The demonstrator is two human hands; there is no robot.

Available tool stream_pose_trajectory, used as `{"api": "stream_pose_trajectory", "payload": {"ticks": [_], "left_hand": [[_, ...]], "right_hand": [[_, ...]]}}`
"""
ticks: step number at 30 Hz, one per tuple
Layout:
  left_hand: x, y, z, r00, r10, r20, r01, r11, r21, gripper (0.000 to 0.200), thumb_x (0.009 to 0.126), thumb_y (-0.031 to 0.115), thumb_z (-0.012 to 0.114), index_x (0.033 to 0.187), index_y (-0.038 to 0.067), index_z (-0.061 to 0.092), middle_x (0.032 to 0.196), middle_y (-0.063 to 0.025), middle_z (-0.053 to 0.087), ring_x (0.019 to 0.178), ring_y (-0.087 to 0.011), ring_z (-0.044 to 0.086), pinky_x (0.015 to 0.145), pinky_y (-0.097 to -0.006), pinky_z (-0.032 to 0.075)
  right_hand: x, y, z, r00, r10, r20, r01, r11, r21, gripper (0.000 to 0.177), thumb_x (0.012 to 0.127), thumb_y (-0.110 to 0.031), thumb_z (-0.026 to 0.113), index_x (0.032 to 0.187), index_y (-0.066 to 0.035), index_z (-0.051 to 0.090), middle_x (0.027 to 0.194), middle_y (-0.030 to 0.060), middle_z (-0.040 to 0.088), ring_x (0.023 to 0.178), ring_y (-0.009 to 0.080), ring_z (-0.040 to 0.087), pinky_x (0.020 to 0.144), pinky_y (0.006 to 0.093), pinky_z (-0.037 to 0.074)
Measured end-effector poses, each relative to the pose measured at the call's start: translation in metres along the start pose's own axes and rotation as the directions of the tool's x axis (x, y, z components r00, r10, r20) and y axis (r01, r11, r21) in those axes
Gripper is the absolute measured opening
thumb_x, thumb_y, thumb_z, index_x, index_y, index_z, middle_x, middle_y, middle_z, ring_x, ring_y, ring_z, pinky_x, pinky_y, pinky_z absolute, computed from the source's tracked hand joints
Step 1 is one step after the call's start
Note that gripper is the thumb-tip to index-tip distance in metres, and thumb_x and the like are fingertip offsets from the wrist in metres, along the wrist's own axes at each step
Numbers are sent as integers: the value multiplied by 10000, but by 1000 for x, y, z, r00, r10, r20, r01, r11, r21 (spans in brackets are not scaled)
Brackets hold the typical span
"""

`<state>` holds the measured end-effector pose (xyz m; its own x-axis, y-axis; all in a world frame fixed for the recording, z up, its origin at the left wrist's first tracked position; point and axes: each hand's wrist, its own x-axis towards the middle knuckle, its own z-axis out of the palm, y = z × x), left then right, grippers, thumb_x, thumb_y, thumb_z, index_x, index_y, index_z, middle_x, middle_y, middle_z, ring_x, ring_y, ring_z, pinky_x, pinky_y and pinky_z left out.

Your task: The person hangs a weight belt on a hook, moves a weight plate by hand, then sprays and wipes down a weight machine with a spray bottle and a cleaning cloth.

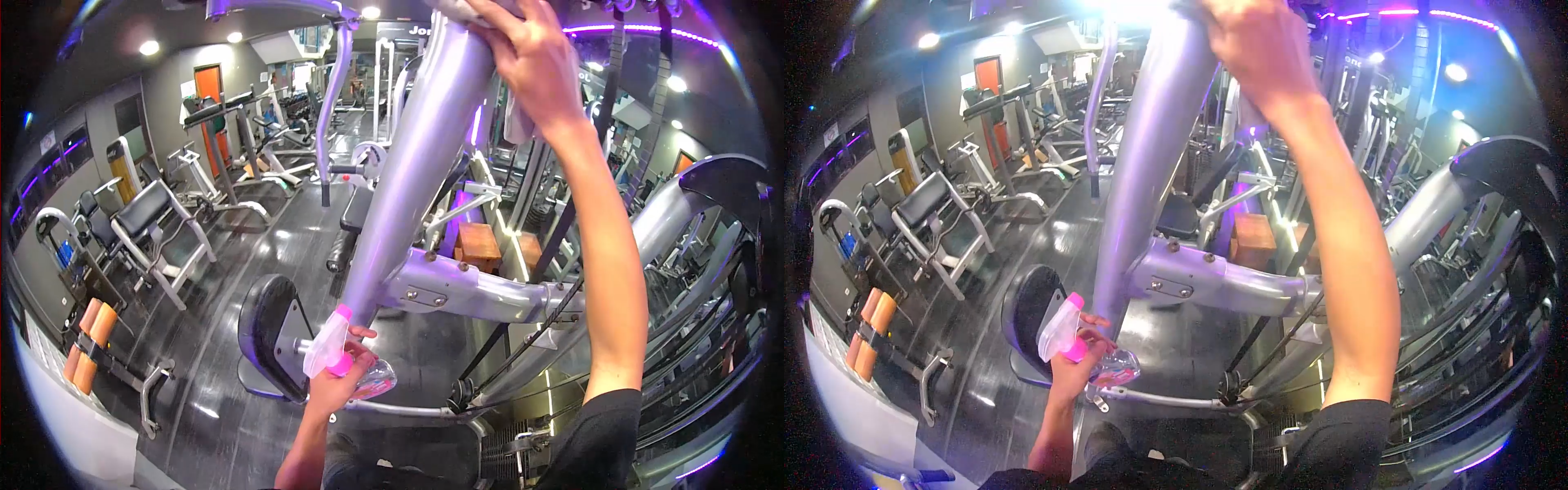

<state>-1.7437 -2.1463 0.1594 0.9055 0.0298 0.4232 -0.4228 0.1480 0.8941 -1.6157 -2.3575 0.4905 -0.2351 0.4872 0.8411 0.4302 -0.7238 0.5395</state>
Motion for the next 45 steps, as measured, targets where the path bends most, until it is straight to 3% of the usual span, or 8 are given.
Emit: {"api": "stream_pose_trajectory", "payload": {"ticks": [10, 16, 24, 28, 32, 34, 41, 45], "left_hand": [[18, 24, 0, 950, -20, 311, -37, 983, 177, 360, 796, -3, 637, 1136, 6, 520, 982, -74, 631, 789, -127, 634, 720, -282, 503], [47, 77, 12, 937, 61, 343, -65, 998, 0, 459, 788, -54, 638, 1223, 7, 506, 1046, -51, 613, 764, -85, 571, 682, -246, 488], [72, 86, 10, 946, 136, 294, -60, 965, -255, 462, 827, -94, 567, 1258, 11, 438, 1105, -117, 563, 803, -135, 602, 740, -317, 555], [77, 85, 8, 955, 119, 273, -50, 968, -247, 472, 827, -96, 564, 1267, 14, 434, 1103, -121, 564, 801, -137, 602, 731, -311, 550], [75, 76, 7, 962, 115, 248, -50, 966, -253, 480, 826, -96, 563, 1275, 13, 431, 1098, -121, 569, 798, -138, 601, 732, -316, 542], [73, 70, 6, 961, 95, 258, -35, 973, -228, 486, 823, -91, 570, 1277, 13, 432, 1092, -114, 573, 795, -133, 601, 725, -308, 535], [72, 54, 8, 947, 77, 312, -66, 997, -45, 486, 815, -58, 611, 1269, 9, 452, 1053, -65, 598, 777, -101, 589, 679, -259, 494], [61, 42, 7, 950, 55, 307, -41, 998, -52, 462, 808, -48, 627, 1244, 10, 487, 1055, -57, 602, 769, -93, 579, 681, -255, 489]], "right_hand": [[-40, -11, -3, 904, -377, 201, 383, 924, 9, 433, 740, -126, 599, 1140, -288, 635, 1080, -40, 626, 821, 156, 603, 666, 279, 565], [43, 40, -13, 991, 75, 108, -70, 996, -52, 259, 933, -117, 499, 1147, -125, 646, 1142, 114, 575, 1031, 226, 563, 714, 288, 581], [0, 23, 5, 883, -449, 140, 468, 867, -172, 358, 768, -105, 612, 1066, -298, 661, 1062, -46, 568, 829, 176, 601, 603, 238, 580], [63, 55, 16, 958, -230, 169, 267, 931, -250, 377, 785, -109, 626, 1112, -292, 665, 1063, 40, 591, 917, 244, 620, 757, 362, 561], [121, 43, 5, 923, -343, 175, 385, 842, -378, 240, 902, -174, 532, 1088, -237, 670, 1137, 68, 561, 972, 205, 599, 651, 250, 602], [125, 41, 2, 963, -253, 95, 262, 960, -101, 241, 893, -174, 553, 1086, -256, 672, 1125, 35, 557, 964, 178, 590, 727, 273, 589], [61, -3, 3, 991, 135, 26, -136, 989, 58, 286, 867, -112, 613, 1136, -195, 663, 1056, 109, 584, 906, 239, 624, 853, 300, 528], [-36, -17, 15, 999, 42, -17, -40, 995, 90, 365, 774, -59, 622, 1101, -205, 692, 1059, 43, 611, 951, 264, 603, 866, 367, 493]]}}
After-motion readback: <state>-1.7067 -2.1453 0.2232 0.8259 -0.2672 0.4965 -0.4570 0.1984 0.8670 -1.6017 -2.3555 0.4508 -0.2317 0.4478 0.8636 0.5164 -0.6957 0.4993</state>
